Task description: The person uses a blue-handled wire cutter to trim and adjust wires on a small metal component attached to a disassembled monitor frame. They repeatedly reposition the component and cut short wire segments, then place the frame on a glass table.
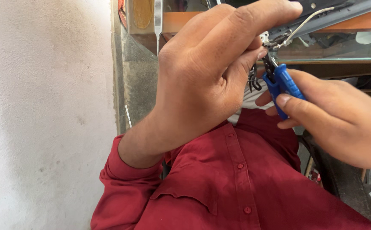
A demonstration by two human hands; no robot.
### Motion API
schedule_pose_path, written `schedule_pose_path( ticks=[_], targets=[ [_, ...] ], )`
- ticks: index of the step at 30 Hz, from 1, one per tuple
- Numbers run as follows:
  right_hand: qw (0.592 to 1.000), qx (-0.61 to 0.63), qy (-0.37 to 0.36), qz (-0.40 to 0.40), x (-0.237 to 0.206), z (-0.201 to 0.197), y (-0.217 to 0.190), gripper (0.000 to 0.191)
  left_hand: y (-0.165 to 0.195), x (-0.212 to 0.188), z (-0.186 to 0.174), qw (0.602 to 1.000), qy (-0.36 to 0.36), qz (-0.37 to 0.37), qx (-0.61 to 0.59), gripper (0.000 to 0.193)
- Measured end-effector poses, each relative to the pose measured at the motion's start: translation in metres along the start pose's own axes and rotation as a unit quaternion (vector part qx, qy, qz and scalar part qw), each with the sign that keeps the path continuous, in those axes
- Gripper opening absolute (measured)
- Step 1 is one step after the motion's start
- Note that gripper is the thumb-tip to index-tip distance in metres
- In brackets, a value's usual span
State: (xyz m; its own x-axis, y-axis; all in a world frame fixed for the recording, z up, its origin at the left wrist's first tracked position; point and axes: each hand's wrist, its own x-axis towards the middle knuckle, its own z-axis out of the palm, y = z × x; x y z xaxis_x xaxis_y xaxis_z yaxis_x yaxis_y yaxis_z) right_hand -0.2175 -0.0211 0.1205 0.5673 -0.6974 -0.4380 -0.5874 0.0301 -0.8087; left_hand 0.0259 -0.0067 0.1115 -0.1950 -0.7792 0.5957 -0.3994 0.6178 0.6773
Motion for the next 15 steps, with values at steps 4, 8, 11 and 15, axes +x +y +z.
schedule_pose_path(
  ticks=[4,8,11,15],
  targets=[
    [0.998,-0.059,0.002,0.013,-0.001,-0.006,-0.004,0.043,0.0,0.0,0.0,1.0,-0.005,0.0,0.0,0.022],
    [0.987,-0.101,0.005,0.123,0.002,-0.003,-0.014,0.039,-0.001,-0.001,0.001,1.0,-0.005,0.001,-0.001,0.021],
    [0.975,-0.134,0.009,0.176,0.004,0.0,-0.02,0.034,-0.002,-0.001,0.001,1.0,-0.007,0.0,-0.001,0.02],
    [0.99,-0.128,0.011,0.066,0.003,0.001,-0.019,0.039,-0.001,0.0,0.002,1.0,-0.01,0.002,-0.003,0.018]
  ],
)
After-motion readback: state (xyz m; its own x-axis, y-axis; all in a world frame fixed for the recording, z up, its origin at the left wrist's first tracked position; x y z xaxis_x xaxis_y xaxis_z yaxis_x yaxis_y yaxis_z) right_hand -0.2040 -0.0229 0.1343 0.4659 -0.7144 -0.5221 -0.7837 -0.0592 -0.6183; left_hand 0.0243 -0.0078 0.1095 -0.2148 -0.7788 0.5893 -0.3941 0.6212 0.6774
